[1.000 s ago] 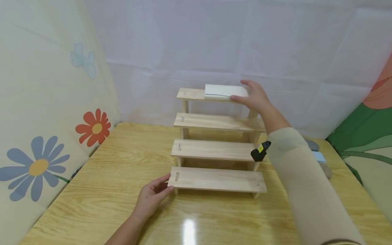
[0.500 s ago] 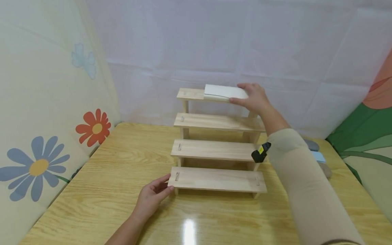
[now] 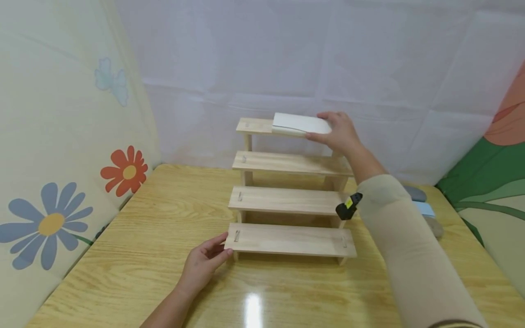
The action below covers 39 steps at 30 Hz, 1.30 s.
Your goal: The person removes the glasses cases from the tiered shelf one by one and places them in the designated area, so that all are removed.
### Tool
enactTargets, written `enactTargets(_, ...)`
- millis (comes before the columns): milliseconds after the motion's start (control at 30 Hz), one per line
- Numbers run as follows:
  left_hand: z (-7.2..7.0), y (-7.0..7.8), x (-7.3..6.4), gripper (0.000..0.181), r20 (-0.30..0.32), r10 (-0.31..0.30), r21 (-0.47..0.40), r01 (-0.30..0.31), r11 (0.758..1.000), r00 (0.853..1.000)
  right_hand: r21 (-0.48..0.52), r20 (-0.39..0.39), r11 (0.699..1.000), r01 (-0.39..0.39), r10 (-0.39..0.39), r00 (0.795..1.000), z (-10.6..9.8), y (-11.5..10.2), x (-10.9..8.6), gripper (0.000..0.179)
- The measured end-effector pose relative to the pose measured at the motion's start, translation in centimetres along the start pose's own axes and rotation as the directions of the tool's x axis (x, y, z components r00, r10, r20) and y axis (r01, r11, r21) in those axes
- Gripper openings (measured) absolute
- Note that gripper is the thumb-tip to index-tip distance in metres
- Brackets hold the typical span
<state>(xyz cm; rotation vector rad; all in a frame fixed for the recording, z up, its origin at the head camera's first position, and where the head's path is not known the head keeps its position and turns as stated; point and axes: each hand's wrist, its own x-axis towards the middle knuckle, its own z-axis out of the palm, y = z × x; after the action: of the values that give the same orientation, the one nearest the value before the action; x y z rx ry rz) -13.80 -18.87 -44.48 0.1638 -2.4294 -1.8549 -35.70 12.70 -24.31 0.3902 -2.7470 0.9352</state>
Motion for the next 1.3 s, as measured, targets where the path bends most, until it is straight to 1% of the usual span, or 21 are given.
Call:
enactTargets(167,0.1,0.0,0.1,0.046,-0.003,0.007,-0.004,-0.007,1.000,1.000,0.014,-0.014,1.000,-0.001,0.001,1.000,0.0,0.3,-0.1,0.074)
enactTargets(367,0.2,0.0,0.3,0.044,-0.005,0.017,-0.013,-0.017,1.000,1.000,0.028,-0.030,1.000,-0.002,0.003,1.000,-0.6,0.7,-0.7,0.076)
enactTargets(600,0.2,0.0,0.4,0.045,0.000,0.021,-0.021,-0.021,1.000,1.000,0.020,-0.075,0.999,0.027,-0.026,0.997,-1.5,1.7,-1.5,0.074)
enactTargets(900,0.0,0.1,0.3,0.046,0.002,0.024,-0.006,-0.024,1.000,1.000,0.035,-0.102,0.999,0.024,-0.021,0.995,-2.8,2.6,-3.4,0.074)
enactTargets(1167,-0.1,0.1,0.3,0.047,0.000,0.006,0.008,-0.006,1.000,1.000,0.066,-0.171,0.997,0.031,-0.019,0.985,-3.4,3.5,-4.7,0.070)
enactTargets(1300,-0.1,0.1,0.3,0.046,-0.004,0.004,0.018,-0.004,1.000,1.000,0.076,-0.166,0.997,0.020,-0.007,0.986,-4.0,3.9,-5.5,0.073)
